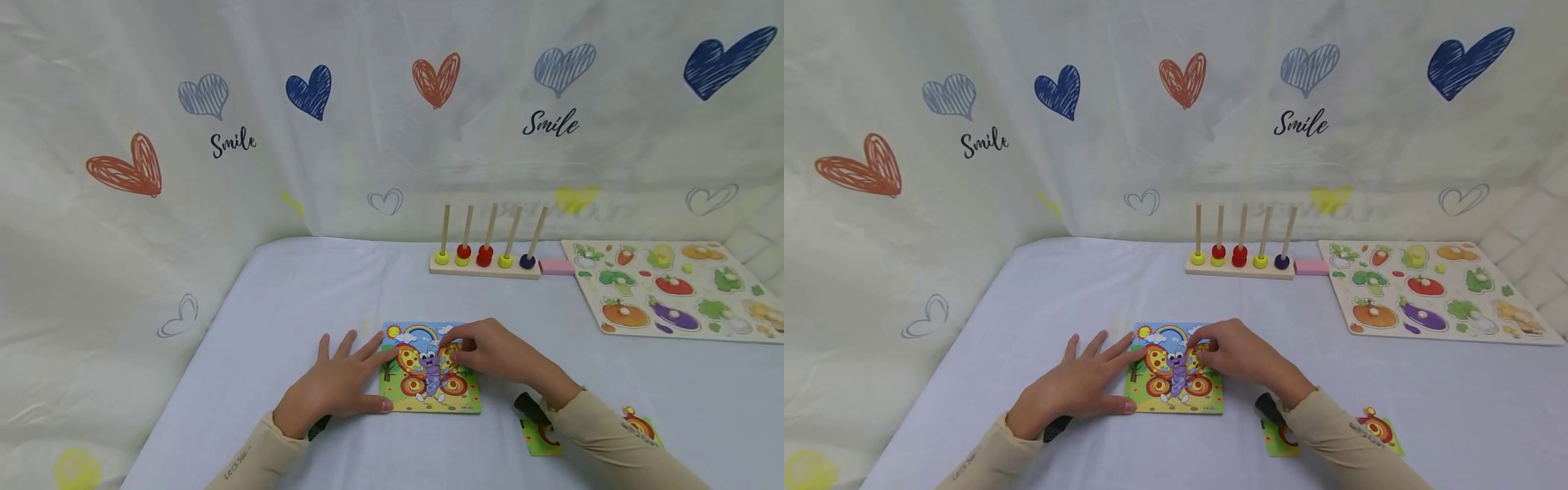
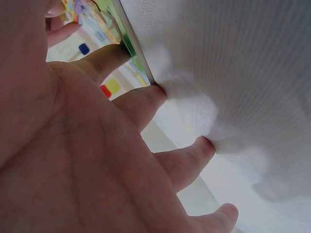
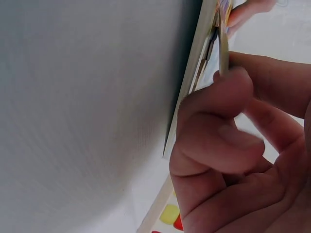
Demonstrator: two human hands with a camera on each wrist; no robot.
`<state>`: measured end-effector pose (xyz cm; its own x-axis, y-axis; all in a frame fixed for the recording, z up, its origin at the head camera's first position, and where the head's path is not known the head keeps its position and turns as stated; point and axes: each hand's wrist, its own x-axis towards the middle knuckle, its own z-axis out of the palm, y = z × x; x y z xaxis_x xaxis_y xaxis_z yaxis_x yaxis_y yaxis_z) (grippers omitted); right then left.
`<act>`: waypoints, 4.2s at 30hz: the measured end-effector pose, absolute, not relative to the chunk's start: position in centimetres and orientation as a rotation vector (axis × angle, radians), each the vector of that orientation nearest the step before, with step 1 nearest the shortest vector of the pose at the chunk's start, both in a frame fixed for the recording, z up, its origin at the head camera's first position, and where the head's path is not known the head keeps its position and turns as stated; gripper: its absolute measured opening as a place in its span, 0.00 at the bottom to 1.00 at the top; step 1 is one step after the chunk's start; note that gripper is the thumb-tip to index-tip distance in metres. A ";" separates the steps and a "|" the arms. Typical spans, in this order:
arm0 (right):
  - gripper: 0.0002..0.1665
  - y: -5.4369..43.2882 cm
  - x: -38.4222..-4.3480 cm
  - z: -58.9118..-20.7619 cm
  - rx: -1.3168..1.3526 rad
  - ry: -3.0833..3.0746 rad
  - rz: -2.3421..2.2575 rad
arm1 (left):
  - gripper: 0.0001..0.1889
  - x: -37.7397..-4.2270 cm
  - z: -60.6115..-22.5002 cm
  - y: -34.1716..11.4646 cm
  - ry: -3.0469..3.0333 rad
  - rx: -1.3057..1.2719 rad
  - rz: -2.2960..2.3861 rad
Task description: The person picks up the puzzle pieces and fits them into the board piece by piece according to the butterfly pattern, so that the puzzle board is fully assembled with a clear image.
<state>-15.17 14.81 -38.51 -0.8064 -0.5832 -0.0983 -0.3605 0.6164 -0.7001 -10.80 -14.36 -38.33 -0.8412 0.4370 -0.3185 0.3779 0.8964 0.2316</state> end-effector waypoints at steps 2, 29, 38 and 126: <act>0.12 14.7 -15.2 -38.5 -0.743 2.533 -0.978 | 0.47 -10.8 -38.3 -14.4 2.695 0.599 0.230; 0.16 14.1 -14.9 -38.6 -0.685 2.572 -0.879 | 0.47 -10.9 -38.3 -14.3 2.684 0.600 0.226; 0.16 15.8 -14.6 -38.2 -0.757 2.584 -0.950 | 0.47 -10.8 -38.3 -14.3 2.684 0.596 0.214; 0.16 24.7 -6.5 -39.4 -0.913 2.519 -0.913 | 0.49 -10.8 -38.1 -14.7 2.661 0.621 0.218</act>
<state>-6.53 24.75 -39.36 -0.7490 -0.6590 -0.0692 -0.4616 0.5938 -0.6591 -10.78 -14.70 -38.13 -0.8223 0.4535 -0.3437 0.3914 0.8892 0.2367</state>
